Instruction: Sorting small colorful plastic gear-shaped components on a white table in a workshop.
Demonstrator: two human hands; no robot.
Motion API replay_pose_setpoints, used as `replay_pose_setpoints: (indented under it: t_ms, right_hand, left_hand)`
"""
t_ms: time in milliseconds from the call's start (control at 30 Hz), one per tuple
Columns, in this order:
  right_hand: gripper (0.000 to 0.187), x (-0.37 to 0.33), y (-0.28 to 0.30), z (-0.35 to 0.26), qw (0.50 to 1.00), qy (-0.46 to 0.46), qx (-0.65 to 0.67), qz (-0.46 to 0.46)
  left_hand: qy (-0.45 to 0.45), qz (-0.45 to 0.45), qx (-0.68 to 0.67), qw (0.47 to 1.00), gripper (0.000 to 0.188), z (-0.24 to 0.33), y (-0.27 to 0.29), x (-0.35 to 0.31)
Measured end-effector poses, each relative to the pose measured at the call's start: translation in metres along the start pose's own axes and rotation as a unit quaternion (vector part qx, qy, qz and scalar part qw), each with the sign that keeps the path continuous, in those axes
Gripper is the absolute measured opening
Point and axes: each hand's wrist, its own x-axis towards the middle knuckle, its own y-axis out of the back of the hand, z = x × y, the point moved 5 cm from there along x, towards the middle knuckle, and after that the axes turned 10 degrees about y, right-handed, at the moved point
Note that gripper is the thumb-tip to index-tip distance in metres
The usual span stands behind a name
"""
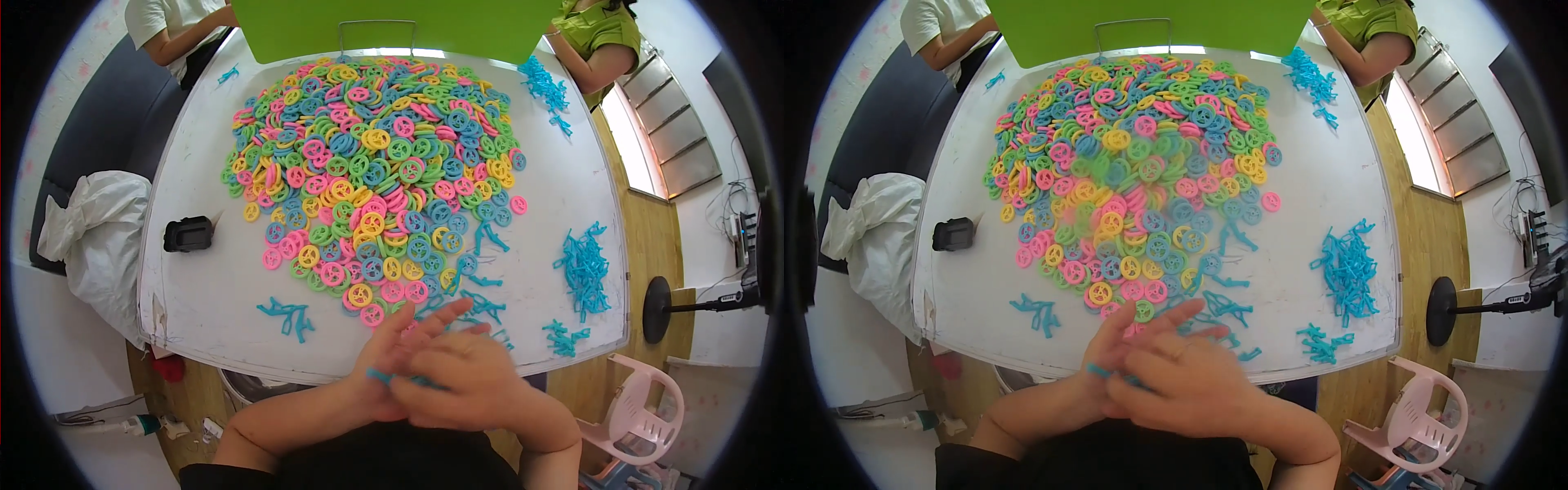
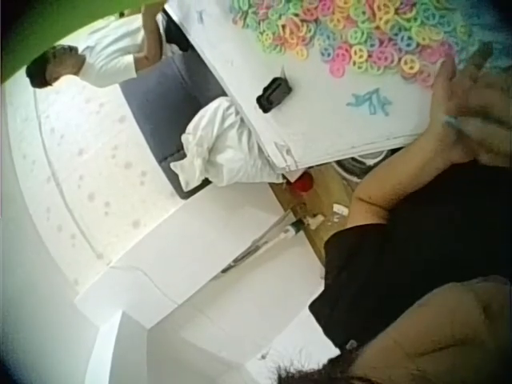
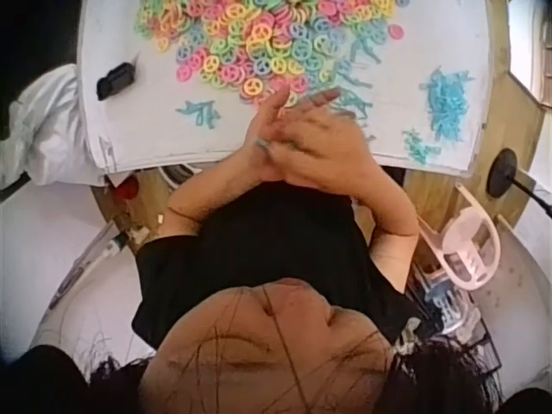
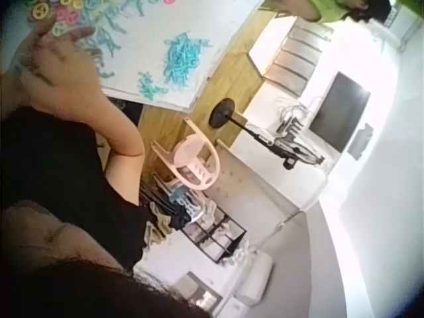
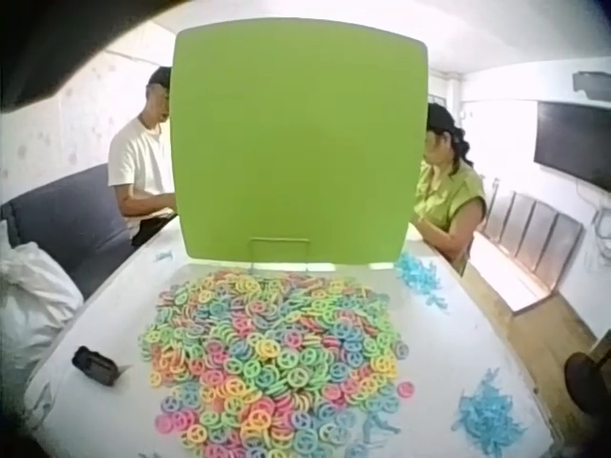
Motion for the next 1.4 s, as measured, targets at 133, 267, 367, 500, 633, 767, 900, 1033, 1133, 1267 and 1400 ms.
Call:
replay_pose_setpoints:
  t_ms: [133,267,367,500,633,767,900,1033,1133,1267,1400]
  right_hand:
    - [0.040,-0.002,-0.023,-0.007,0.995,0.032,-0.032,-0.089]
    - [0.038,0.001,-0.024,-0.009,0.994,0.056,-0.063,-0.074]
    - [0.038,-0.001,-0.019,-0.011,0.994,0.044,-0.086,-0.054]
    - [0.034,0.000,-0.015,-0.014,0.989,0.034,-0.130,-0.062]
    - [0.028,-0.001,0.005,-0.019,0.998,0.026,-0.055,-0.025]
    - [0.046,-0.058,0.047,0.001,0.993,-0.082,-0.055,0.064]
    - [0.058,-0.104,0.047,0.017,0.969,-0.178,-0.169,0.023]
    - [0.095,-0.113,0.014,0.027,0.945,-0.248,-0.201,-0.070]
    - [0.115,-0.109,-0.003,0.042,0.940,-0.258,-0.206,-0.091]
    - [0.114,-0.090,-0.008,0.068,0.941,-0.265,-0.200,-0.066]
    - [0.113,-0.079,-0.001,0.091,0.924,-0.244,-0.263,-0.134]
  left_hand:
    - [0.024,0.008,-0.003,1.000,0.047,-0.006,0.008,-0.005]
    - [0.026,0.095,-0.029,0.995,0.042,-0.009,0.034,-0.009]
    - [0.023,0.143,-0.045,0.988,0.039,-0.008,0.049,-0.017]
    - [0.030,0.055,-0.103,0.993,0.029,-0.006,0.045,-0.022]
    - [-0.025,0.153,-0.030,0.987,0.027,-0.003,0.037,-0.030]
    - [-0.074,0.043,-0.078,0.993,0.030,0.007,0.029,-0.089]
    - [-0.253,-0.005,-0.158,0.955,0.030,0.018,0.061,-0.207]
    - [-0.407,0.019,-0.163,0.899,0.029,-0.001,0.153,-0.322]
    - [-0.523,0.153,-0.166,0.822,0.031,-0.026,0.263,-0.386]
    - [-0.567,0.218,-0.202,0.768,0.035,-0.010,0.410,-0.422]
    - [-0.566,0.338,-0.249,0.710,0.040,0.047,0.465,-0.380]
